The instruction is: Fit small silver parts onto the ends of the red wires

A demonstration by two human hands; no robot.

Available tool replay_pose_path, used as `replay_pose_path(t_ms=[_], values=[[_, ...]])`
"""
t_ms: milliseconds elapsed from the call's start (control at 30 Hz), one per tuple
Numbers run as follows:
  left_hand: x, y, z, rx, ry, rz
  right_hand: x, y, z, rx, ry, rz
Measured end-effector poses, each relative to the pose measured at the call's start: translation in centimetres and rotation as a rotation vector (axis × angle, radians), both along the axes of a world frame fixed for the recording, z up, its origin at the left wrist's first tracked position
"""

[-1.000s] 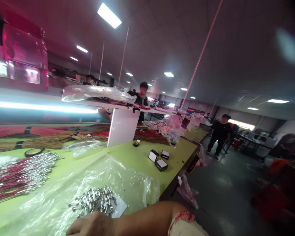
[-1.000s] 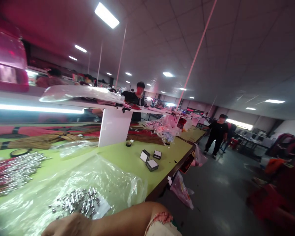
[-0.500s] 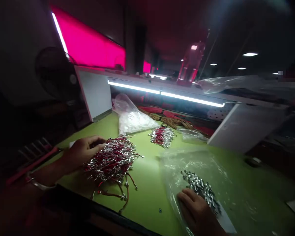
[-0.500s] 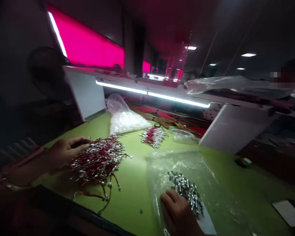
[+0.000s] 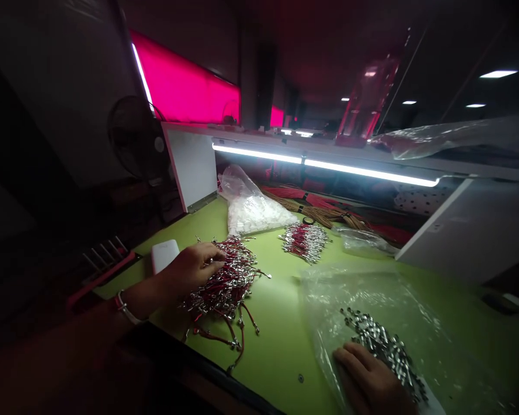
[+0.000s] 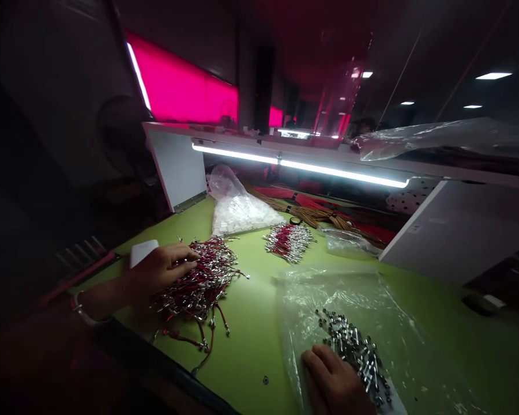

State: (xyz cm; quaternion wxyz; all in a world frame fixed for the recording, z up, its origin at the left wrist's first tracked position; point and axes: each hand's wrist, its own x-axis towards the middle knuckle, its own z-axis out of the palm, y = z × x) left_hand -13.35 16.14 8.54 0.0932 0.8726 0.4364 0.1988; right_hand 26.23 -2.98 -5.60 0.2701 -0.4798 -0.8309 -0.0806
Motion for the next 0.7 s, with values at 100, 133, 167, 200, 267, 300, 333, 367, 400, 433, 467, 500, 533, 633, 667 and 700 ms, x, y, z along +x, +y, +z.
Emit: replay_pose_path(t_ms=[100, 133, 167, 200, 267, 300, 333, 367, 400, 433, 467, 500, 533, 633, 667, 700], values=[[2.4, -2.0, -0.7, 0.043, 0.14, -0.098, 0.0, -0.1, 0.1, -0.015, 0.007, -0.01], [3.3, -2.7, -1.1, 0.052, 0.191, -0.117, -0.1, -0.2, 0.1, -0.016, 0.009, -0.016], [4.1, -3.2, -1.4, 0.063, 0.239, -0.123, -0.1, -0.2, 0.1, -0.017, 0.011, -0.019], [4.8, -3.7, -1.8, 0.076, 0.285, -0.114, -0.2, -0.2, 0.1, -0.018, 0.016, -0.024], [6.1, -4.1, -2.6, 0.104, 0.363, -0.066, -0.4, -0.3, 0.2, -0.026, 0.035, -0.048], [6.6, -4.2, -3.0, 0.117, 0.398, -0.035, -0.5, -0.4, 0.2, -0.033, 0.049, -0.061], [7.0, -4.2, -3.3, 0.127, 0.429, -0.005, -0.7, -0.5, 0.3, -0.043, 0.062, -0.072], [7.4, -4.1, -3.7, 0.134, 0.457, 0.023, -0.8, -0.5, 0.3, -0.052, 0.075, -0.078], [7.7, -4.0, -3.9, 0.139, 0.481, 0.045, -0.9, -0.6, 0.3, -0.062, 0.086, -0.083], [7.9, -4.0, -4.1, 0.142, 0.502, 0.063, -1.0, -0.6, 0.3, -0.07, 0.095, -0.082], [8.0, -3.9, -4.2, 0.145, 0.52, 0.077, -1.1, -0.6, 0.3, -0.075, 0.103, -0.082], [8.1, -3.8, -4.3, 0.147, 0.534, 0.089, -1.1, -0.6, 0.3, -0.078, 0.111, -0.084], [8.1, -3.8, -4.2, 0.15, 0.544, 0.096, -1.1, -0.6, 0.3, -0.08, 0.121, -0.086], [7.7, -3.8, -3.9, 0.153, 0.564, 0.101, -1.1, -0.6, 0.4, -0.097, 0.151, -0.076], [7.5, -3.8, -3.8, 0.154, 0.566, 0.1, -1.1, -0.6, 0.4, -0.108, 0.157, -0.071], [7.4, -3.8, -3.7, 0.157, 0.566, 0.101, -1.1, -0.6, 0.5, -0.117, 0.158, -0.068]])
